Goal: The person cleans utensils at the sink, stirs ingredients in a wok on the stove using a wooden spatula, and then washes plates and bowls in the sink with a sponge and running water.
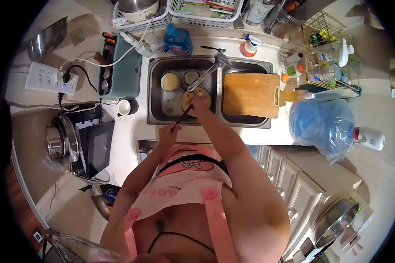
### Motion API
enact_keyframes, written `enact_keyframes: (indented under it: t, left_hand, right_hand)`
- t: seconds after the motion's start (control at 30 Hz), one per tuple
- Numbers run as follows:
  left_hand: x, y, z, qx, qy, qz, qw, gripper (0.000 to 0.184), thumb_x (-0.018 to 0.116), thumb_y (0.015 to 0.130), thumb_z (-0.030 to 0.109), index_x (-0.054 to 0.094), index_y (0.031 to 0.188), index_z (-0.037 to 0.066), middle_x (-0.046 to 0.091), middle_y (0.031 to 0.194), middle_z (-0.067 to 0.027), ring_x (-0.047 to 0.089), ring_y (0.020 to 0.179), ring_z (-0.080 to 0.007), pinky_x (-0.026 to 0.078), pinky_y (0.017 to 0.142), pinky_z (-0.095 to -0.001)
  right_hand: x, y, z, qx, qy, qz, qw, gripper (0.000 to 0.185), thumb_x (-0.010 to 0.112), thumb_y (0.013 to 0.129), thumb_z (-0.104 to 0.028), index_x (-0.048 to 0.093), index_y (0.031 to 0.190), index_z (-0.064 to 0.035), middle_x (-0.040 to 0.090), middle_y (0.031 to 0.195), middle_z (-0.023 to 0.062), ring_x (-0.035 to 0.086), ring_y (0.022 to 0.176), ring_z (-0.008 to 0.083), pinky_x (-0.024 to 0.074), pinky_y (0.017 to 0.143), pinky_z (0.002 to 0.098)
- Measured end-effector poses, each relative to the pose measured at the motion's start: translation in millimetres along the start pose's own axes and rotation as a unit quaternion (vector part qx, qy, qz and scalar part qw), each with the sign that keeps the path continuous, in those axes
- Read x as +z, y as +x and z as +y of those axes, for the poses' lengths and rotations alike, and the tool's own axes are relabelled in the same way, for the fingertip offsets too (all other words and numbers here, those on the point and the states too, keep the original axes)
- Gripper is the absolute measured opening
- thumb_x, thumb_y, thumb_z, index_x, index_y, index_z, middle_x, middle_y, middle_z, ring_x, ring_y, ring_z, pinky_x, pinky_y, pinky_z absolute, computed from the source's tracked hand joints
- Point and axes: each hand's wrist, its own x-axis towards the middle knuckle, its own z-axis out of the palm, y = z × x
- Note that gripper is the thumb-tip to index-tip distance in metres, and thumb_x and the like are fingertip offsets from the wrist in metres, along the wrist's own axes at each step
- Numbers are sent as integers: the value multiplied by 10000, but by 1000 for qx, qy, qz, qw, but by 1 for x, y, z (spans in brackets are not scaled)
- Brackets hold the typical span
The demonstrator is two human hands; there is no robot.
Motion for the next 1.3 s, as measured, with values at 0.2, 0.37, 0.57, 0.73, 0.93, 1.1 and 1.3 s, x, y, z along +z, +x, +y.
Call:
enact_keyframes:
  t: [0.2, 0.37, 0.57, 0.73, 0.93, 1.1, 1.3]
  left_hand:
    - [-23, -14, -25, -76, -142, -31, 986, 271, 591, 991, 264, 716, 1084, 43, 734, 796, -70, 633, 625, -145, 499, 577, -324]
    - [11, 38, -77, -122, -299, -47, 945, 262, 611, 986, 258, 712, 1102, 46, 745, 897, -37, 486, 537, -65, 381, 472, -230]
    - [14, 62, -66, -227, -454, -72, 858, 254, 619, 971, 242, 709, 1097, 41, 739, 885, -54, 412, 500, -50, 309, 449, -233]
    - [19, 73, -26, -274, -446, -59, 850, 241, 636, 952, 223, 712, 1077, 32, 732, 880, -71, 413, 497, -64, 301, 445, -240]
    - [42, 103, 3, -235, -454, -103, 853, 244, 620, 953, 236, 716, 1017, 21, 703, 831, -66, 406, 492, -85, 298, 439, -258]
    - [53, 130, -9, -228, -412, -139, 871, 281, 593, 971, 265, 707, 1035, 17, 561, 677, -14, 392, 465, -94, 302, 422, -286]
    - [13, 70, -24, -218, -265, -84, 936, 341, 547, 999, 372, 703, 1076, 79, 485, 639, 12, 415, 486, -101, 306, 419, -304]
  right_hand:
    - [-66, 105, -77, -158, 69, 65, 983, 293, 619, 948, -307, 592, 830, -40, 601, 647, 82, 601, 524, 219, 477, 474, 332]
    - [-65, 74, -150, -252, 48, -111, 960, 247, 600, 955, -274, 638, 923, -32, 689, 778, 101, 650, 587, 194, 479, 465, 286]
    - [-51, 46, -140, -215, 52, -36, 975, 283, 656, 916, -321, 659, 986, -47, 686, 814, 94, 669, 635, 204, 486, 496, 302]
    - [-44, 24, -31, -65, -133, 1, 989, 459, 702, 892, -379, 592, 1129, -2, 617, 917, 116, 630, 792, 280, 548, 659, 411]
    - [-21, 45, 12, -108, -45, -136, 984, 463, 709, 885, -293, 547, 1175, 30, 607, 1025, 177, 636, 799, 317, 561, 657, 411]
    - [-12, 37, -5, 34, 59, -165, 984, 333, 693, 910, -277, 589, 1133, -53, 623, 993, 129, 631, 853, 287, 555, 688, 406]
    - [11, -1, 61, 42, 30, -203, 978, 241, 674, 936, -310, 634, 983, -77, 660, 915, 87, 645, 761, 222, 549, 605, 361]
